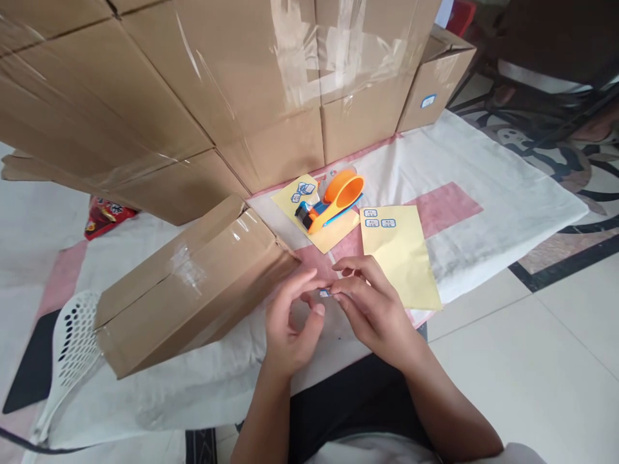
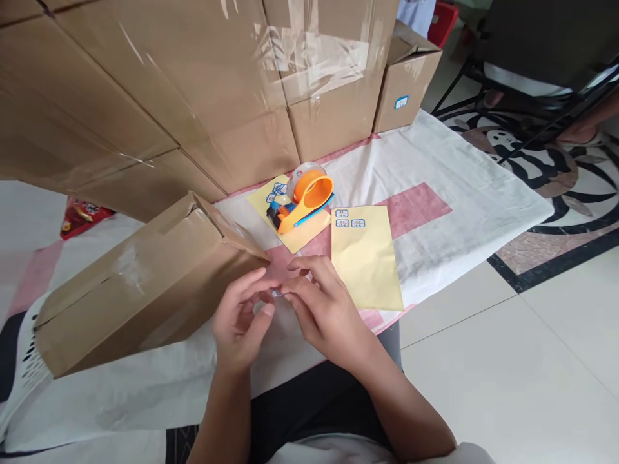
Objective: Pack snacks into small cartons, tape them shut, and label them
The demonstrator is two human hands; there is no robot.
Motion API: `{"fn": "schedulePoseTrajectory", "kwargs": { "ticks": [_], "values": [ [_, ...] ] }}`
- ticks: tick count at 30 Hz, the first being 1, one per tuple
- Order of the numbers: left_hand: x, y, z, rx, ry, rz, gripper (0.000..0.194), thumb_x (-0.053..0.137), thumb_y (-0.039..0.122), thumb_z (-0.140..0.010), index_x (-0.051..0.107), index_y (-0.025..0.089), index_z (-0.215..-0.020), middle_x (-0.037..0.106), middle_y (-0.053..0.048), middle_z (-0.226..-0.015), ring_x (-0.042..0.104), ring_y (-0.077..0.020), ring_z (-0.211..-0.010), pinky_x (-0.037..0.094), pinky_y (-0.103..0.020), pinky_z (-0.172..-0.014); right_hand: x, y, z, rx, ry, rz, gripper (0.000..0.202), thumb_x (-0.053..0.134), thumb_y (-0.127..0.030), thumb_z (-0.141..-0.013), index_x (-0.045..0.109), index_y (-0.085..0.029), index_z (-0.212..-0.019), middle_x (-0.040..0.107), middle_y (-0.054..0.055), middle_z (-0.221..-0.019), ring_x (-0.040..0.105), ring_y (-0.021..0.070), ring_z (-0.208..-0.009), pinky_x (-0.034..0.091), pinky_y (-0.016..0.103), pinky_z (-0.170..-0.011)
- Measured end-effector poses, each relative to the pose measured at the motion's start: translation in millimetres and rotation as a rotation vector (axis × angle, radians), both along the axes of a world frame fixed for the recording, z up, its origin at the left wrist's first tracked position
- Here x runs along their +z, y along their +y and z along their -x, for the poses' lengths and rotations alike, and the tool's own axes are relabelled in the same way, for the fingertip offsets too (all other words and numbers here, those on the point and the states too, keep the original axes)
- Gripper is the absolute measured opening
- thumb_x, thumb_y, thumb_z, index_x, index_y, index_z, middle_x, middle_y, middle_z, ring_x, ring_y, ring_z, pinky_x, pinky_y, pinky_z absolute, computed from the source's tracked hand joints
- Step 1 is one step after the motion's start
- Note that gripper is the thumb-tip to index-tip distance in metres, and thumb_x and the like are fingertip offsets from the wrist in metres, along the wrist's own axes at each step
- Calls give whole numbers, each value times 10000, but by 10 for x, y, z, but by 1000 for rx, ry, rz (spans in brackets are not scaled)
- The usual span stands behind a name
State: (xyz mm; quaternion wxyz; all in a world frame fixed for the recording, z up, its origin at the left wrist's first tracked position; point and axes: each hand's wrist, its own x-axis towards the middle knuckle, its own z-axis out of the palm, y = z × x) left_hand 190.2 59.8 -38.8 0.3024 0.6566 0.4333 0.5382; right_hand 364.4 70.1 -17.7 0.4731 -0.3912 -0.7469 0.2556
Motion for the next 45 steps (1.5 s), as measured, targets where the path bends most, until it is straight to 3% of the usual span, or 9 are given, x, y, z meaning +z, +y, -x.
{"fn": "schedulePoseTrajectory", "kwargs": {
  "ticks": [5,13,18,22,28,32,36,42,45],
  "values": [
    [-22,40,42,33,50,-17,349,713,61,-878,723,255,-1168,730,-12,-909,656,-131,-803,562,-265,-727,9,33,-46,19,-41,43,163,548,-70,-994,593,-203,-1077,608,116,-1197,584,238,-1128,527,405,-935],
    [-78,19,-36,177,116,-220,453,710,30,-868,654,226,-1272,730,-20,-916,686,-135,-791,592,-253,-657,-111,90,63,152,283,358,77,565,-147,-1015,579,-220,-1033,646,2,-921,633,128,-818,517,262,-755],
    [-88,52,-64,268,13,-216,469,715,0,-850,635,208,-1263,724,-8,-927,699,-114,-726,597,-226,-599,-26,181,22,188,258,304,112,554,-110,-1007,599,-209,-980,663,-12,-876,623,109,-765,473,226,-697],
    [-133,94,-67,258,-21,-205,482,716,17,-861,605,205,-1290,762,-35,-1024,700,-102,-674,610,-244,-602,173,542,-157,340,30,269,155,510,-96,-1024,624,-200,-1011,696,7,-956,639,133,-849,459,253,-745],
    [-192,153,-147,296,-30,-10,424,722,140,-914,563,215,-1300,790,-94,-1131,721,-106,-693,605,-231,-617,404,1505,-96,615,-295,174,239,503,13,-948,619,-187,-888,621,-13,-872,548,129,-781,397,261,-704],
    [-169,171,-195,316,-5,166,303,728,205,-927,617,191,-1208,801,-102,-1051,755,-132,-735,582,-193,-577,416,1888,177,776,-311,214,342,445,136,-859,557,-184,-812,582,-53,-815,519,93,-757,397,225,-713],
    [-163,167,-190,288,42,249,306,724,182,-926,627,208,-1215,803,-94,-1053,751,-122,-730,565,-174,-557,315,1983,329,891,-219,215,333,455,134,-855,527,-189,-821,592,-46,-836,517,91,-765,407,221,-718],
    [-154,158,-205,272,111,253,298,743,166,-905,646,215,-1183,808,-70,-1019,753,-124,-730,557,-167,-539,261,1926,313,747,-349,120,271,468,30,-922,575,-219,-911,595,-16,-861,524,138,-769,364,273,-647],
    [-144,153,-211,253,132,243,309,743,153,-900,645,209,-1188,808,-73,-1022,761,-132,-760,570,-172,-554,267,1884,340,685,-452,51,338,460,62,-860,605,-219,-979,601,16,-956,536,168,-847,339,293,-628]
  ]
}}
